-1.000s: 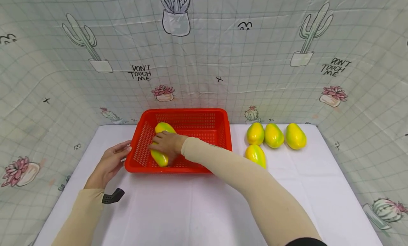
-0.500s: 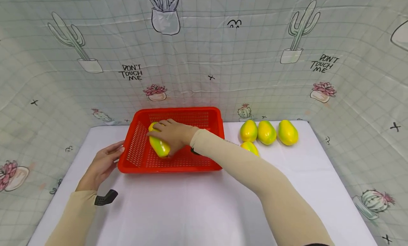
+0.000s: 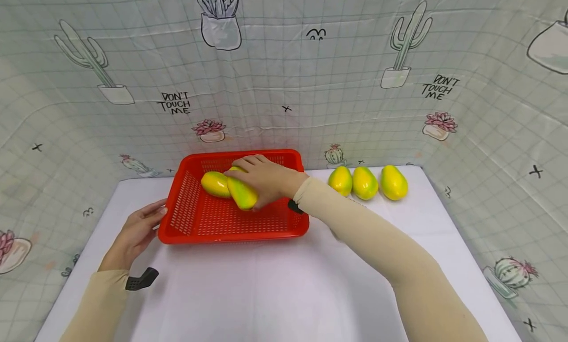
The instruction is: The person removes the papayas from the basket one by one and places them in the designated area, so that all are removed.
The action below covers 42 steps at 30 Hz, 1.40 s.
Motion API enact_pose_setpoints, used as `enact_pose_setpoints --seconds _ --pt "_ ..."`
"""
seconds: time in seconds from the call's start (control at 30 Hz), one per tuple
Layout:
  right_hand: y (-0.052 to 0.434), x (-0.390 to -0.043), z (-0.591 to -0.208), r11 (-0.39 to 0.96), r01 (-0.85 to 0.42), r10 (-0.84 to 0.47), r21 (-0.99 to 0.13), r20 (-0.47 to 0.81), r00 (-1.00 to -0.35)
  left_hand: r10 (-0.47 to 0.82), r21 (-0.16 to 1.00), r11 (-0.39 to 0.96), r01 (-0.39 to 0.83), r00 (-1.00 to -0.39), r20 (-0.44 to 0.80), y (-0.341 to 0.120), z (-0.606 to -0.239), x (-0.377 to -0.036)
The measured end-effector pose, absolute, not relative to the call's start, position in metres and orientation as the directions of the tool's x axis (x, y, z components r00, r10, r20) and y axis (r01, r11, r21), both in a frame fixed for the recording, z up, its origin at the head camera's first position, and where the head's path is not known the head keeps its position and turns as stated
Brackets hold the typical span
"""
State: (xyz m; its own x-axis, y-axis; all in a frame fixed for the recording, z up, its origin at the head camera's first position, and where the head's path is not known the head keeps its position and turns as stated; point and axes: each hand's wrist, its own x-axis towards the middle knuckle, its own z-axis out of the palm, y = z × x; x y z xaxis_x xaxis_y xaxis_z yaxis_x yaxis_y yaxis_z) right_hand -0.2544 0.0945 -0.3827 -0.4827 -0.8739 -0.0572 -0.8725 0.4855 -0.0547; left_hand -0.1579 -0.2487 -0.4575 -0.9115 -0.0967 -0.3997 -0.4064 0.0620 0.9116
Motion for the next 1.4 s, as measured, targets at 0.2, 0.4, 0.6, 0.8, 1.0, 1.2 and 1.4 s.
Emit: enact_pose_setpoints --seconds 0.2,0.4,0.6,0.8,1.0,1.2,1.4 --pt "0.121 -0.249 -0.378 0.495 -0.869 -0.869 -0.017 -0.008 -0.495 -0.085 0.917 0.041 -0.397 -0.916 -0.393 -0.251 -0.459 -0.157" --pt "0.148 -0.245 -0.378 0.521 -0.853 -0.852 -0.031 0.043 -0.522 -0.08 0.917 0.03 -0.397 -0.916 -0.394 -0.251 -0.46 -0.157" --pt "0.176 -0.241 -0.375 0.524 -0.851 -0.847 0.011 0.105 -0.521 -0.083 0.918 0.031 -0.395 -0.916 -0.391 -0.25 -0.459 -0.157" --pt "0.204 -0.233 -0.373 0.544 -0.839 -0.831 0.014 0.152 -0.536 -0.09 0.915 0.041 -0.401 -0.914 -0.396 -0.25 -0.458 -0.156" --pt "0.233 -0.224 -0.377 0.583 -0.813 -0.801 0.021 0.182 -0.57 -0.089 0.917 0.031 -0.398 -0.915 -0.394 -0.251 -0.457 -0.155" --pt "0.267 -0.213 -0.385 0.618 -0.786 -0.771 0.005 0.2 -0.604 -0.08 0.917 0.021 -0.398 -0.915 -0.396 -0.251 -0.456 -0.155" --pt "0.297 -0.199 -0.394 0.673 -0.74 -0.725 -0.01 0.189 -0.662 -0.076 0.913 0.026 -0.407 -0.912 -0.404 -0.249 -0.456 -0.156"
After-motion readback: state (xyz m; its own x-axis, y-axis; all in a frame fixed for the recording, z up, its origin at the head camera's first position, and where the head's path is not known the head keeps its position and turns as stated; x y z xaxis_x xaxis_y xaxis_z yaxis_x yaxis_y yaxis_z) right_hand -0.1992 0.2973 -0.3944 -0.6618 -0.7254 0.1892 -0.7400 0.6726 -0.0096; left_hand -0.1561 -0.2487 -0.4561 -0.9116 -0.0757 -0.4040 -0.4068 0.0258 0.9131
